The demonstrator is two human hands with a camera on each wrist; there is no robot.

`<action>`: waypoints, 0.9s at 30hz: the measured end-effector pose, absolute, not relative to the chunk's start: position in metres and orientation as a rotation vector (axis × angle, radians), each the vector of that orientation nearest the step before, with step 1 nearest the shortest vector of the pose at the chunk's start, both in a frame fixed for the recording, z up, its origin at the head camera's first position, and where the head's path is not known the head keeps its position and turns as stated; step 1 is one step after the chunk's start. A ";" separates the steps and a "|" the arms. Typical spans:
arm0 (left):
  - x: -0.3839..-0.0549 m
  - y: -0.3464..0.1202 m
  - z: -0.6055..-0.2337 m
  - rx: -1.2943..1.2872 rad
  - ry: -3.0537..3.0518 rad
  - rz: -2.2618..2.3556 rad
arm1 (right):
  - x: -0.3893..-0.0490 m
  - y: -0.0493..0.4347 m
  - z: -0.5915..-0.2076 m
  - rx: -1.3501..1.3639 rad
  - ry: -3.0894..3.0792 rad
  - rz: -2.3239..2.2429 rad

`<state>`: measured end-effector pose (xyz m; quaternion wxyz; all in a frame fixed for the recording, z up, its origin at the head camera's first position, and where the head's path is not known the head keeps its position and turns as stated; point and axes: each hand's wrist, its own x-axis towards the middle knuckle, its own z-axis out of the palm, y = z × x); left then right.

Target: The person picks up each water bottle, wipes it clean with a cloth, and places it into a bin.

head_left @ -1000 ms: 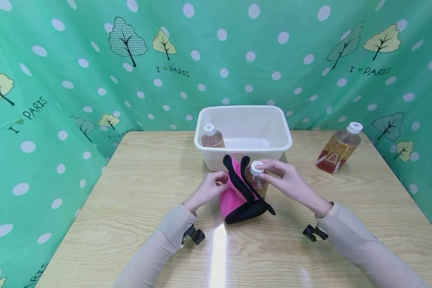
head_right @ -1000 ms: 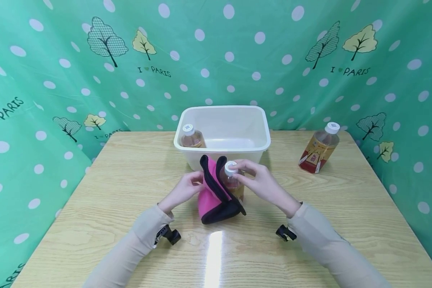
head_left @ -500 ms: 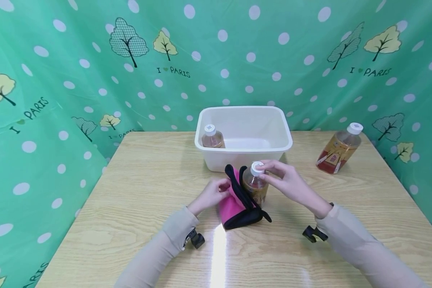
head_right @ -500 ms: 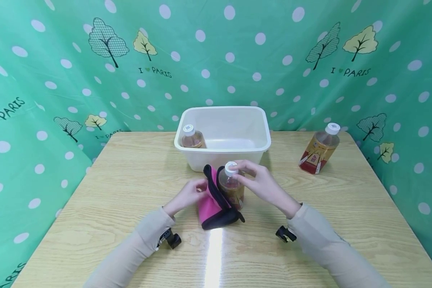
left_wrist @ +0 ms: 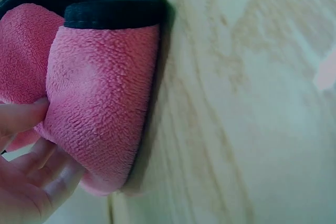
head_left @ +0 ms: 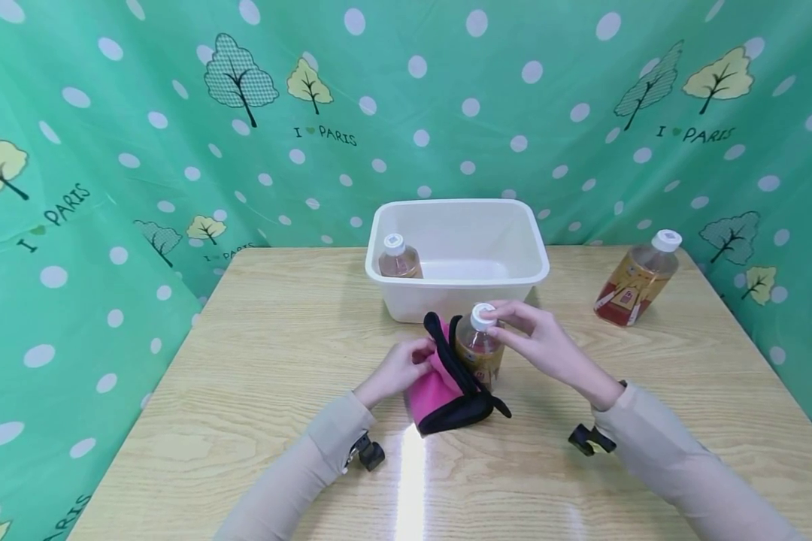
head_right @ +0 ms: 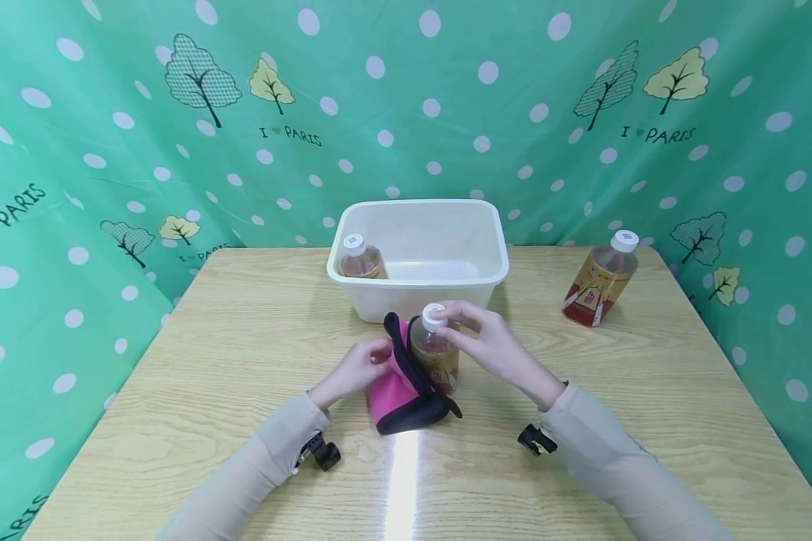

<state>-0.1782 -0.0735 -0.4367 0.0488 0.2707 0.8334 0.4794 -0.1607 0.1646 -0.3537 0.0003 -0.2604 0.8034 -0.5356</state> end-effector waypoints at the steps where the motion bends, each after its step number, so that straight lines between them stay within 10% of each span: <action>1: -0.178 -0.074 -0.436 0.831 2.540 1.469 | -0.161 0.165 -0.354 -0.815 2.523 -1.680; 27: -0.177 -0.075 -0.410 0.818 2.528 1.578 | -0.160 0.164 -0.352 -0.781 2.512 -1.689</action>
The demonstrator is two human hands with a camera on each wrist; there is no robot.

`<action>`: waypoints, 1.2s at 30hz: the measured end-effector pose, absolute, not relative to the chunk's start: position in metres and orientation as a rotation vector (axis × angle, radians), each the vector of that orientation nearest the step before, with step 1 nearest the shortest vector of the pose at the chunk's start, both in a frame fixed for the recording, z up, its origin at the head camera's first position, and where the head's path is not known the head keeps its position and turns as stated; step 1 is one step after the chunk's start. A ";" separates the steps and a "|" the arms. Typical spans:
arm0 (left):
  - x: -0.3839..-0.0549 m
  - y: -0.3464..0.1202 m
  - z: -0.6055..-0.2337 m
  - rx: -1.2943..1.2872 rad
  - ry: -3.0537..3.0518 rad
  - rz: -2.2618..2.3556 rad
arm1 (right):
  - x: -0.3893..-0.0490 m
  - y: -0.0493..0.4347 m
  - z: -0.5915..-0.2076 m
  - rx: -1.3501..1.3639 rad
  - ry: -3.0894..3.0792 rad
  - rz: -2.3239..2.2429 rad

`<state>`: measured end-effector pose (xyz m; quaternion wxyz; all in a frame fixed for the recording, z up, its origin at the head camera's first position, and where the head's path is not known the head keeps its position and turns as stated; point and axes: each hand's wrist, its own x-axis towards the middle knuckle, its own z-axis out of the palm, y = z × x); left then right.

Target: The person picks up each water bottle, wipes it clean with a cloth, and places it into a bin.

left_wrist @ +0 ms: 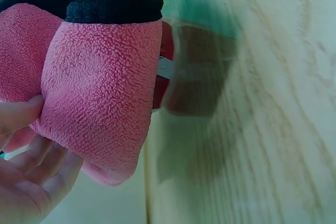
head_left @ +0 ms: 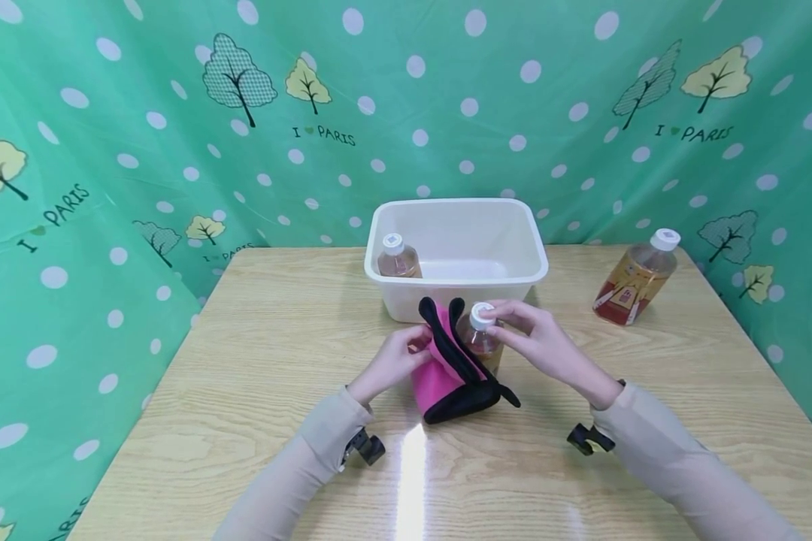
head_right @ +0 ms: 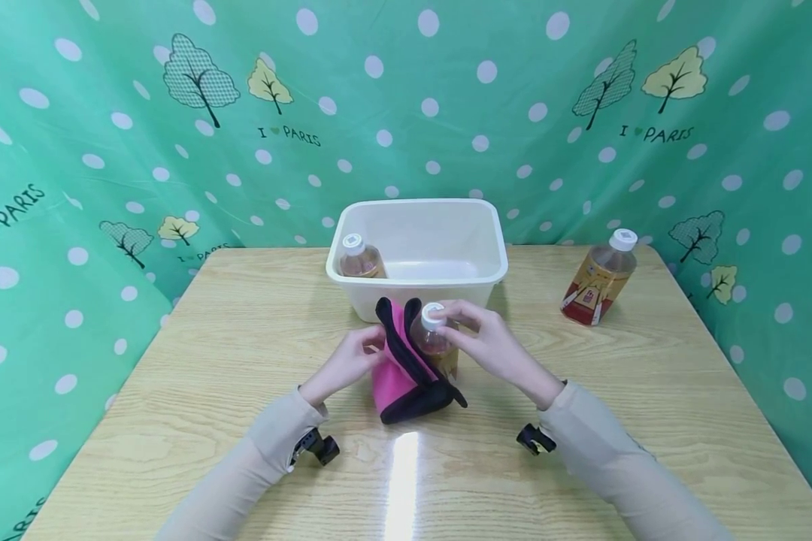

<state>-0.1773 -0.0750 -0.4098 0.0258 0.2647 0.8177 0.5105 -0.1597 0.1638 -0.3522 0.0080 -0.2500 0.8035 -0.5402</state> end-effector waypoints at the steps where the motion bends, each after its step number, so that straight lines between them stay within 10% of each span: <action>1: -0.178 -0.075 -0.412 0.831 2.533 1.576 | -0.160 0.164 -0.352 -0.782 2.514 -1.687; 36: -0.176 -0.074 -0.422 0.798 2.534 1.528 | -0.160 0.164 -0.354 -0.787 2.523 -1.678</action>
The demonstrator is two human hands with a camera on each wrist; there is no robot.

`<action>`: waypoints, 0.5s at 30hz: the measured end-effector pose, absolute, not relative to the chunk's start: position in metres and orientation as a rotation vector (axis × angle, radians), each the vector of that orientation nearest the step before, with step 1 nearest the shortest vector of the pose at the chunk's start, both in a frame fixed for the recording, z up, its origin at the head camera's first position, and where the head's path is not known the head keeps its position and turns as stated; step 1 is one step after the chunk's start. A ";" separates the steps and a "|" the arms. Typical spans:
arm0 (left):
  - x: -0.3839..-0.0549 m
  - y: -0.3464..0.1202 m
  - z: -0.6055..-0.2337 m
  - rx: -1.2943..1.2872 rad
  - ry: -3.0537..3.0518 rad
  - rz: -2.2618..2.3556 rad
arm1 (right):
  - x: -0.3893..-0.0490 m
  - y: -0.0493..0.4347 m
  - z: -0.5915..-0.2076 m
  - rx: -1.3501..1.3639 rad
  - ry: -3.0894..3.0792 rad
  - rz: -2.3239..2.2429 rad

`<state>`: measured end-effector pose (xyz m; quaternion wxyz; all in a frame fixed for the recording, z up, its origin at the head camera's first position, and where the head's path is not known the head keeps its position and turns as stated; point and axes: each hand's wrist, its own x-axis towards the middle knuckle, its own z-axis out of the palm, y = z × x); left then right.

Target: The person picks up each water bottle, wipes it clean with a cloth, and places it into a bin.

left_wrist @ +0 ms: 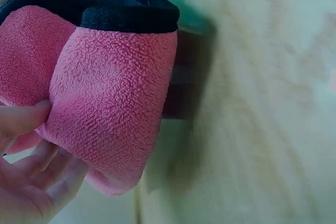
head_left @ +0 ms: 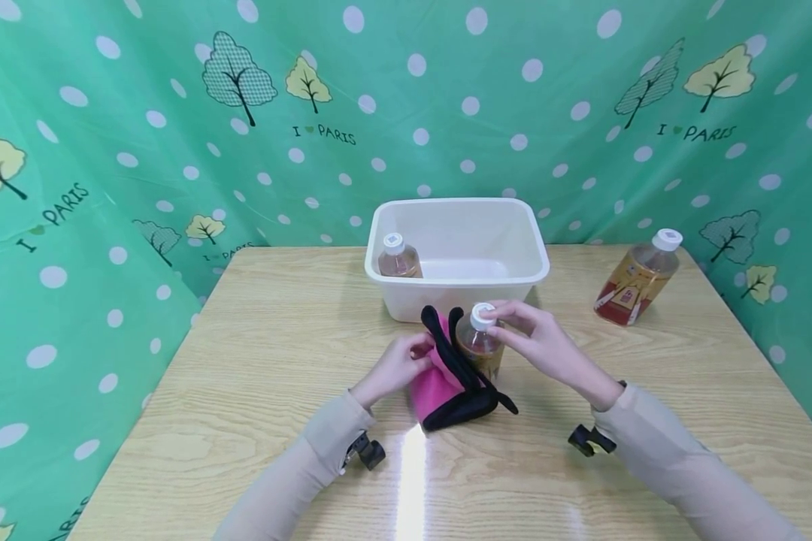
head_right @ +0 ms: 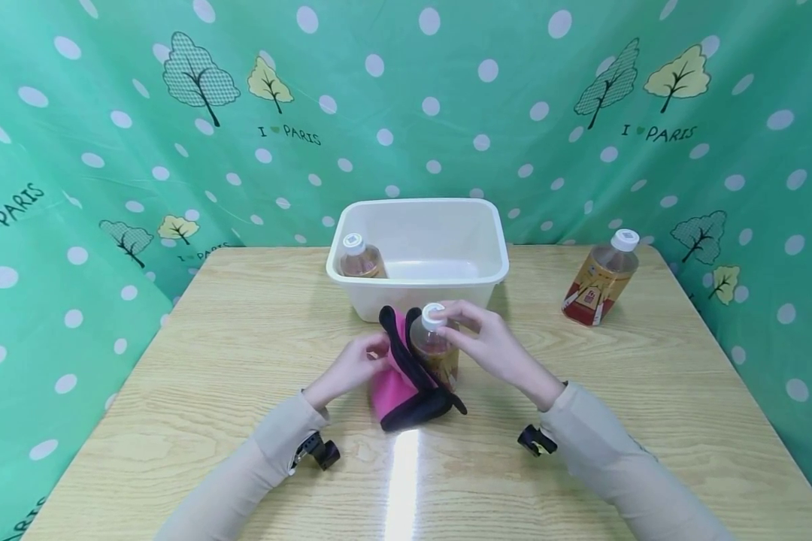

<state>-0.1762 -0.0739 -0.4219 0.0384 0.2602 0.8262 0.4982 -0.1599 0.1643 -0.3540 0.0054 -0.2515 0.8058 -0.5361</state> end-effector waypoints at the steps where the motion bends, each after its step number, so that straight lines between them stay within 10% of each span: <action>1: -0.176 -0.074 -0.419 0.796 2.538 1.532 | -0.160 0.164 -0.354 -0.787 2.522 -1.679; 15: -0.174 -0.074 -0.400 0.753 2.527 1.595 | -0.160 0.163 -0.353 -0.763 2.504 -1.698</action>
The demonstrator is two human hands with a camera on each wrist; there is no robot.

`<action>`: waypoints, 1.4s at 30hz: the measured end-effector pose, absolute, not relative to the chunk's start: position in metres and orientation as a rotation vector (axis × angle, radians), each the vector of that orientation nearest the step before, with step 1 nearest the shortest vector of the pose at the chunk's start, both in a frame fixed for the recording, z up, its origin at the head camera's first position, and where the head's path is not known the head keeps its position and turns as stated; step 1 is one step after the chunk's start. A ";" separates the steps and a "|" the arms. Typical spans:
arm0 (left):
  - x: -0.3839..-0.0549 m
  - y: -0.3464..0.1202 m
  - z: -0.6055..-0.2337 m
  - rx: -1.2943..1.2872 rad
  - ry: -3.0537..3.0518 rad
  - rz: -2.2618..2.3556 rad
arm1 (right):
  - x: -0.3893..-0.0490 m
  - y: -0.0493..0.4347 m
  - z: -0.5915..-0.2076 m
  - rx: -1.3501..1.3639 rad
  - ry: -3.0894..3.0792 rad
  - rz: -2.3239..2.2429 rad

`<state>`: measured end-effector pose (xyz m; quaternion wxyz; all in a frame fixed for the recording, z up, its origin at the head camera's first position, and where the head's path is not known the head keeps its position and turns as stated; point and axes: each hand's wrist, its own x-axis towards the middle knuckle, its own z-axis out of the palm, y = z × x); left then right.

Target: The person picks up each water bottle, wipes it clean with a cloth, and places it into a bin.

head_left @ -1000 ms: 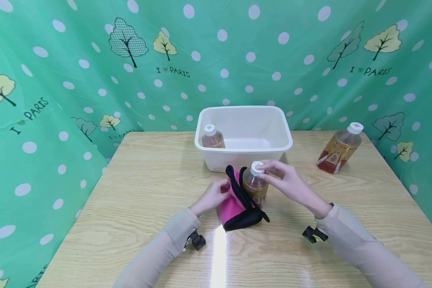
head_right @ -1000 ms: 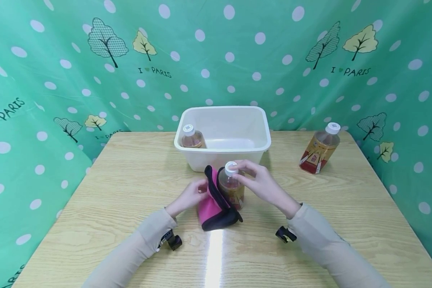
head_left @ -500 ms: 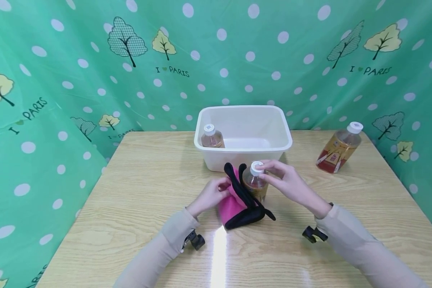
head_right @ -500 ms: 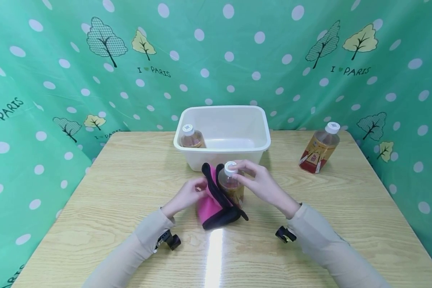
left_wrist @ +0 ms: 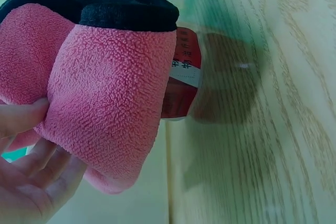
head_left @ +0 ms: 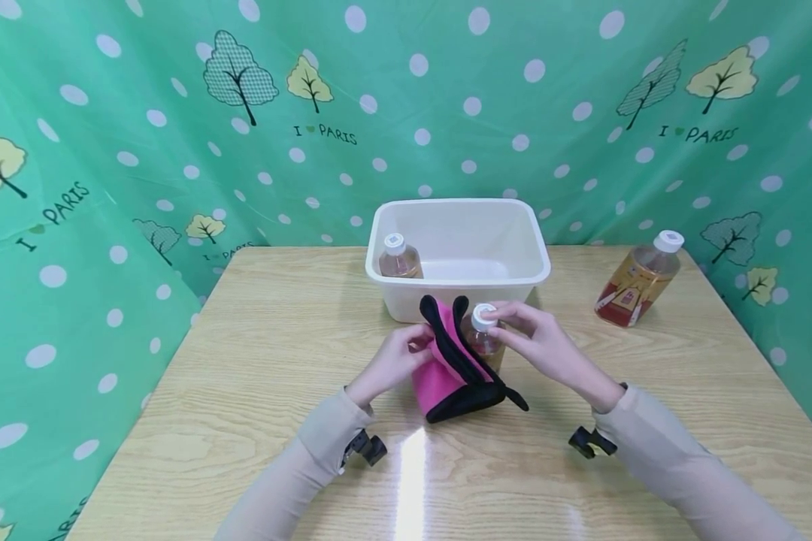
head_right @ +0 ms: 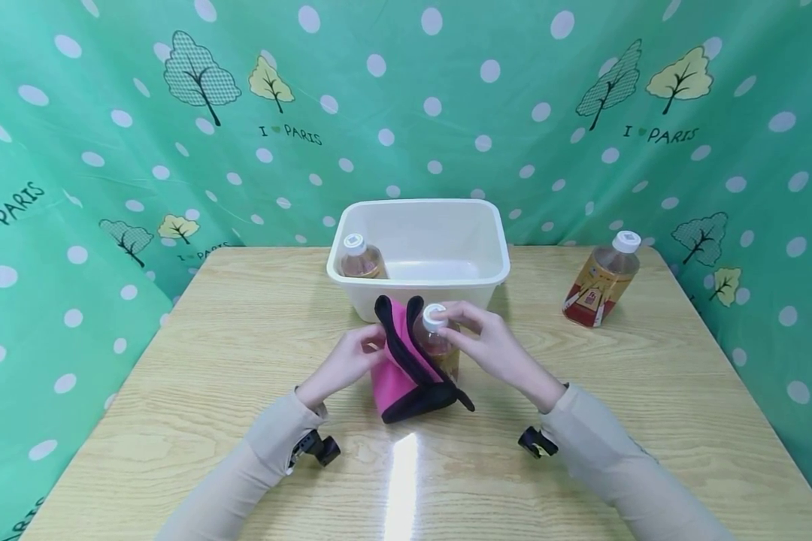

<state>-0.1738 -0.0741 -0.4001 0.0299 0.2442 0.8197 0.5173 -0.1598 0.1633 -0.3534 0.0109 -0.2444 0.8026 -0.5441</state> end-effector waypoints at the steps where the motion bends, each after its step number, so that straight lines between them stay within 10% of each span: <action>1: -0.174 -0.074 -0.401 0.751 2.524 1.599 | -0.160 0.163 -0.353 -0.761 2.504 -1.696; 42: -0.182 -0.076 -0.443 0.856 2.521 1.450 | -0.159 0.162 -0.349 -0.779 2.526 -1.693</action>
